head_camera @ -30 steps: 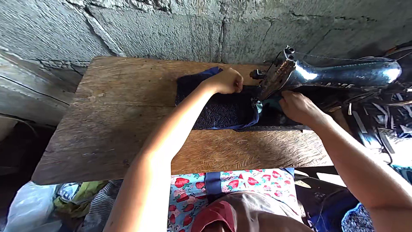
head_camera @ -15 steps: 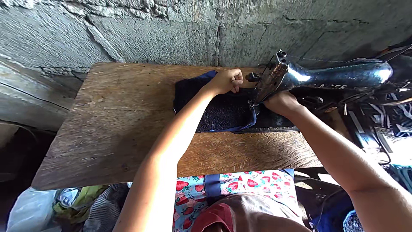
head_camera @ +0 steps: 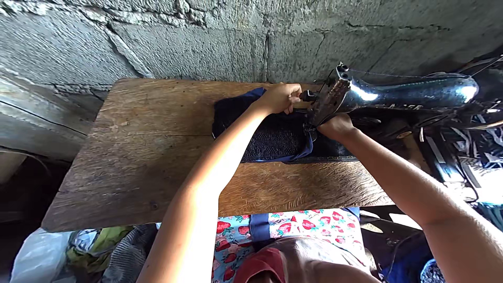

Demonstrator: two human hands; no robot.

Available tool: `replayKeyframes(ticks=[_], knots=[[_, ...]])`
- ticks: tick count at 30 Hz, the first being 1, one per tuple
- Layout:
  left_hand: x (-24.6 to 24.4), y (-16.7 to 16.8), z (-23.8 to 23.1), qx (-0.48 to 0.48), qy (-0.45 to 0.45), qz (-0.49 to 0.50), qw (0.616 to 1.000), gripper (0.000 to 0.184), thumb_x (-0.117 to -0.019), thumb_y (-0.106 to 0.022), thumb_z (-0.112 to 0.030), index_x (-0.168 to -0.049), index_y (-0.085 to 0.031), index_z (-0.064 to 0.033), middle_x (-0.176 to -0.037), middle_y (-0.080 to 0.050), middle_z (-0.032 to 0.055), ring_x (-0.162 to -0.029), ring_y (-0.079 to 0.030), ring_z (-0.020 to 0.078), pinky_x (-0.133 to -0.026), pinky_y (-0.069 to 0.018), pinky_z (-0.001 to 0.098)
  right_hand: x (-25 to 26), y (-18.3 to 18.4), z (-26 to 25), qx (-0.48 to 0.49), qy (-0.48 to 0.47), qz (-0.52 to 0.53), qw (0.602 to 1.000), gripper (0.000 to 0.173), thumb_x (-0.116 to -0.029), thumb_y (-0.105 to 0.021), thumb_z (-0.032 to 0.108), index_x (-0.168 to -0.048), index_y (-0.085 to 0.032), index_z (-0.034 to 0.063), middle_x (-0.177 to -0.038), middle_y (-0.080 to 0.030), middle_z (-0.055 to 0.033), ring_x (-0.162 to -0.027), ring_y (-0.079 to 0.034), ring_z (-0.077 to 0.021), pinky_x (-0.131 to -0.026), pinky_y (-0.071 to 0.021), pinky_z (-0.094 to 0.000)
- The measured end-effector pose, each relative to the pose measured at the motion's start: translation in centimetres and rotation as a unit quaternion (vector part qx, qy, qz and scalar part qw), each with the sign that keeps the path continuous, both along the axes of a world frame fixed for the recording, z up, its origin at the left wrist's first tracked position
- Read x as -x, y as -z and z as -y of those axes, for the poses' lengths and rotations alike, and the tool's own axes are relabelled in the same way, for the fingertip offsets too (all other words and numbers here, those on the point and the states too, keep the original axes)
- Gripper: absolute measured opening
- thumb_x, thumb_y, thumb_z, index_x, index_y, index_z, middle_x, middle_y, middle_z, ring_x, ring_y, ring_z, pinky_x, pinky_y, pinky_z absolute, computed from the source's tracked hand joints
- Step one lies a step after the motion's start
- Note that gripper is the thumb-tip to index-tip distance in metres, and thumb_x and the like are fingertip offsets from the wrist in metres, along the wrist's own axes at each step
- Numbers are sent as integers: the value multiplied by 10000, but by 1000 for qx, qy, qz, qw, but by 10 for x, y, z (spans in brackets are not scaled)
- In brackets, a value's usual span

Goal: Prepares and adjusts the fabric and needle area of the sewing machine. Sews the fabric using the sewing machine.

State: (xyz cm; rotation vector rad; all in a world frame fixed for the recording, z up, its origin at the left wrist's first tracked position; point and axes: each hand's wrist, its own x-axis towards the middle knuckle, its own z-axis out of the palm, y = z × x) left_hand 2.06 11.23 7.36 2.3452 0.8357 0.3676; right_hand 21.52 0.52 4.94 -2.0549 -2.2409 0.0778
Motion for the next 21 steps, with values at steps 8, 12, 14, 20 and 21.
replayKeyframes(ticks=[8,12,14,20,21], knots=[[-4,1,-3,-120,-4,23,992,210,-993,-539,-37,-1139,-675,28,-1006,-712,182,-921,-698,315,-875,-536,511,-5,6,-6,-13,-16,-49,999,386,-1057,-535,308,-1262,-662,6,-1276,-655,-258,-1262,-594,-419,-1007,-452,-643],[2,12,-3,-196,-166,193,947,182,-961,-583,-69,-1006,-707,56,-1174,-695,196,-1052,-697,271,-943,-558,406,-14,2,4,-19,30,19,999,328,-1065,-487,217,-1206,-663,-22,-1236,-660,-277,-1204,-624,-456,-921,-501,-665],[8,8,-1,-126,-236,252,930,172,-917,-616,-68,-988,-716,53,-1140,-722,164,-989,-710,194,-888,-564,338,-23,-2,11,-7,58,26,998,339,-1081,-443,202,-1152,-665,-44,-1162,-670,-302,-1120,-650,-499,-843,-516,-691],[61,4,-54,-152,-362,249,885,369,-888,-581,19,-1248,-658,43,-1307,-642,187,-1235,-605,275,-1065,-464,417,-33,-24,47,38,126,2,991,466,-1129,-364,350,-1181,-621,-35,-994,-670,-329,-980,-660,-565,-757,-500,-722],[57,6,-52,-202,-279,219,913,350,-862,-599,28,-1200,-687,49,-1302,-628,235,-1268,-577,339,-1091,-445,466,-35,-27,50,47,137,6,989,448,-1127,-365,363,-1192,-601,-12,-955,-668,-320,-945,-665,-564,-730,-501,-715]])
